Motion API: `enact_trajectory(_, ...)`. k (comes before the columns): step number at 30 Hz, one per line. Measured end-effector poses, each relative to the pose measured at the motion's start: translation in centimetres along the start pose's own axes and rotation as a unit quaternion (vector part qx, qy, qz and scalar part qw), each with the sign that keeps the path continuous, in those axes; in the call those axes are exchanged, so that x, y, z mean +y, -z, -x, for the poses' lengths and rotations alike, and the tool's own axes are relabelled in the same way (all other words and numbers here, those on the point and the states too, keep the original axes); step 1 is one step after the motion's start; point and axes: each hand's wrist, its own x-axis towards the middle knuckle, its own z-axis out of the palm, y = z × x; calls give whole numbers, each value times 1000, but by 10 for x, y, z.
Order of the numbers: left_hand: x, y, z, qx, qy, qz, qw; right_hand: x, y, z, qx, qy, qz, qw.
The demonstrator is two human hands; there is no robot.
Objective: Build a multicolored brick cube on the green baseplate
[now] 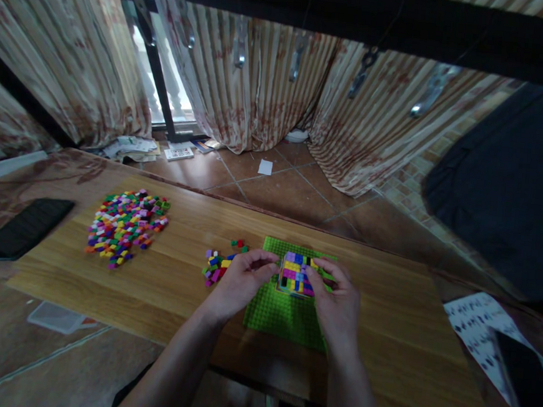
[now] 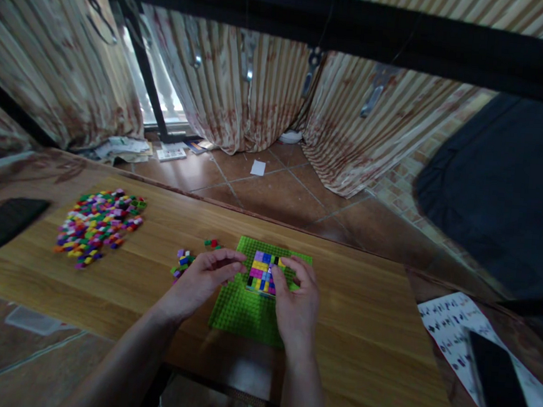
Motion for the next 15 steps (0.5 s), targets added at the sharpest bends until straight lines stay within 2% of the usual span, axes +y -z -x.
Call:
enact_trajectory(9, 1, 0, 0, 2, -4, -10, 1000, 8, -9, -3, 10, -60, -28, 998)
enact_trajectory(15, 2, 0, 0, 7, -7, -26, 1000, -1, -9, -3, 4, -99, -72, 992)
